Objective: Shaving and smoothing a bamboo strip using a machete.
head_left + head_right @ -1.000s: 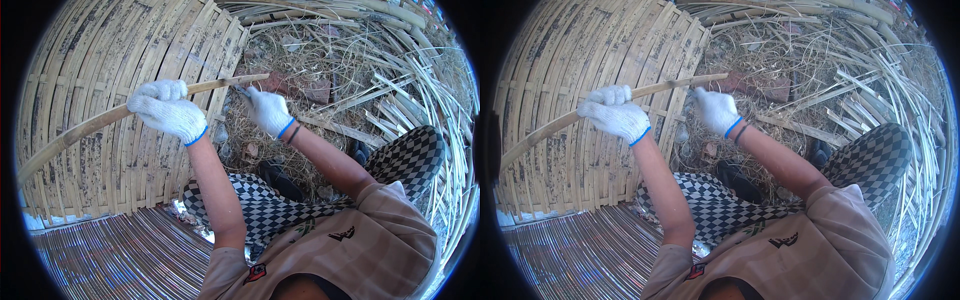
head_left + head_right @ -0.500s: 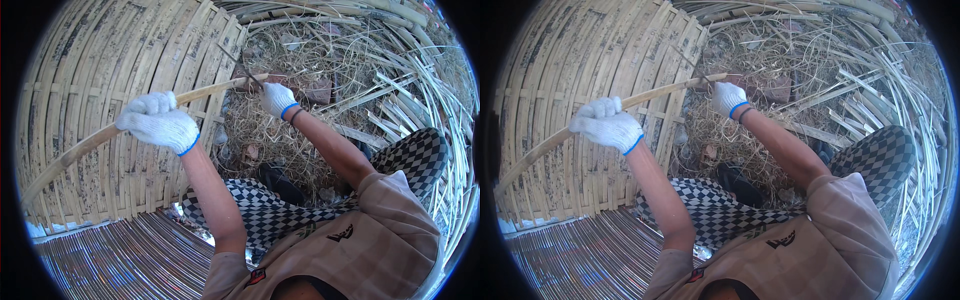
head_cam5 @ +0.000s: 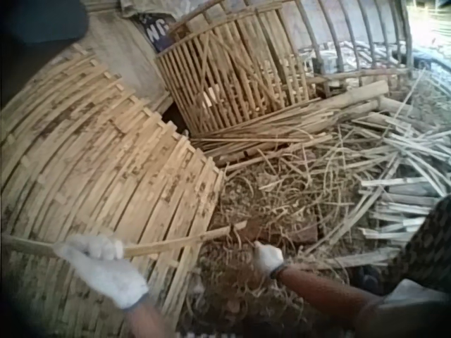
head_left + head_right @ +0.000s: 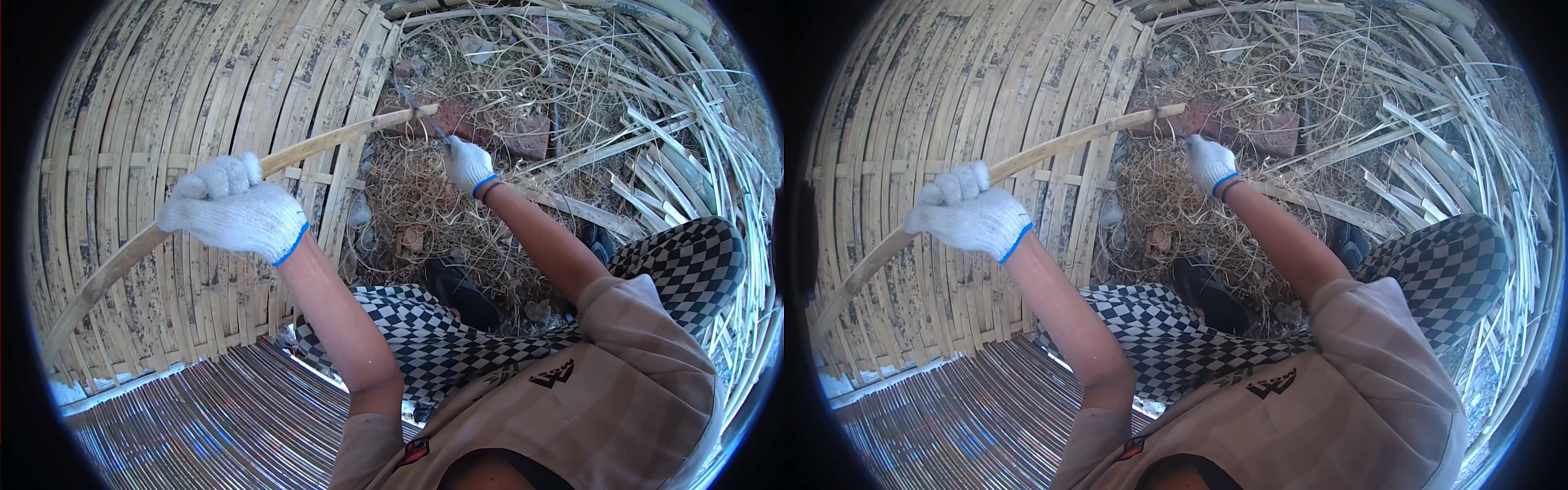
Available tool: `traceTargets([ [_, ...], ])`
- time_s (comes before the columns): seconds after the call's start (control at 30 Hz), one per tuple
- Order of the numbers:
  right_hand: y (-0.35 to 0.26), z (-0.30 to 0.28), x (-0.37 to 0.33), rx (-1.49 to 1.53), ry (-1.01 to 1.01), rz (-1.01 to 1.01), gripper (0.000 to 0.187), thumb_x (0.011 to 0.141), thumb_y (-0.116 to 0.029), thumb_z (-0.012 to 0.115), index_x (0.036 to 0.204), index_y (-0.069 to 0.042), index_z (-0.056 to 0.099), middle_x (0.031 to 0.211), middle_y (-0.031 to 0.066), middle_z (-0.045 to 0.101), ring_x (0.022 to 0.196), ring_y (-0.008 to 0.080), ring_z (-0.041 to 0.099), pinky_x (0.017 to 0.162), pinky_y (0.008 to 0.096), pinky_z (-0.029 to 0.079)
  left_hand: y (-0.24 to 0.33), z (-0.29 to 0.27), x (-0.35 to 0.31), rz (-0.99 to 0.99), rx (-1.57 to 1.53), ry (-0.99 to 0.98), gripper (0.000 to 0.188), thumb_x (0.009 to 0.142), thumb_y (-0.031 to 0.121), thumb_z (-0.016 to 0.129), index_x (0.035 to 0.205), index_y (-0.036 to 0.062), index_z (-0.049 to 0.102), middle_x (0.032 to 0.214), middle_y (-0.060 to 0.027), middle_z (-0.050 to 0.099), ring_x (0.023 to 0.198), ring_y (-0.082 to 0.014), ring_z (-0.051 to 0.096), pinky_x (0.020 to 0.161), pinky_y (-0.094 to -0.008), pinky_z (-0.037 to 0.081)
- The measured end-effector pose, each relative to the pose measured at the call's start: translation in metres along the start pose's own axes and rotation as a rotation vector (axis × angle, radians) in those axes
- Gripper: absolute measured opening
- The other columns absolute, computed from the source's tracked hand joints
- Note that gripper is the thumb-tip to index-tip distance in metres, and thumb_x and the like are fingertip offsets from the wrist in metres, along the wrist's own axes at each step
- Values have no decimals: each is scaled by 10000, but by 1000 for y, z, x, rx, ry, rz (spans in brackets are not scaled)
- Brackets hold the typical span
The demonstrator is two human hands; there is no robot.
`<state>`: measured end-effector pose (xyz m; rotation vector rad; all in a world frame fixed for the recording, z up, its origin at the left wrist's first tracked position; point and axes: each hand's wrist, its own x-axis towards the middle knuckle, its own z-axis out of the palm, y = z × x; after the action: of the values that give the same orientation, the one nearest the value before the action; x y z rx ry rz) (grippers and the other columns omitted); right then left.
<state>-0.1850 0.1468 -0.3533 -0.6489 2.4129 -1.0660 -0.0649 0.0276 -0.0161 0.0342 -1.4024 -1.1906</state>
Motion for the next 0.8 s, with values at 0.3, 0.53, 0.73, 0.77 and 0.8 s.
traceTargets([
  [0.3, 30, -30, -3, -57, -260, 202, 553, 942, -417, 574, 1177, 83, 608, 1133, 309, 682, 1086, 428, 675, 941, 486, 535, 21, -18, 17, -102, -11, 167, 522, 1037, 534, 475, 712, 166, 296, 624, 38, 210, 553, -121, 203, 538, -316, 236],
  [0.53, -49, -145, -89, -190, -106, -293, 726, 822, -409, 744, 1396, -50, 481, 1270, 229, 642, 1178, 405, 623, 1006, 466, 498, 91, -50, 33, -89, 23, 306, 587, 976, 677, 489, 706, 174, 351, 605, 26, 255, 520, -127, 258, 439, -276, 226],
  [0.73, -76, -161, -160, -196, -131, -676, 693, 869, -307, 738, 1452, -63, 453, 1352, 200, 594, 1235, 367, 592, 1047, 433, 474, 133, -74, 37, -307, -595, -286, 721, 878, 860, 346, 620, 187, 336, 485, 44, 313, 389, -100, 254, 320, -263, 229],
  [0.77, -73, -160, -171, -158, -115, -645, 635, 894, -287, 717, 1438, -62, 476, 1344, 198, 602, 1238, 361, 592, 1047, 428, 475, 135, -78, 35, -319, -667, -339, 740, 855, 892, 296, 620, 192, 336, 475, 45, 335, 381, -91, 259, 314, -252, 247],
  [0.8, -68, -158, -181, -140, -99, -589, 578, 919, -267, 695, 1423, -61, 499, 1336, 196, 610, 1242, 355, 593, 1046, 424, 476, 137, -81, 35, -313, -694, -307, 740, 855, 892, 296, 620, 192, 336, 475, 45, 335, 381, -91, 259, 314, -252, 247],
])
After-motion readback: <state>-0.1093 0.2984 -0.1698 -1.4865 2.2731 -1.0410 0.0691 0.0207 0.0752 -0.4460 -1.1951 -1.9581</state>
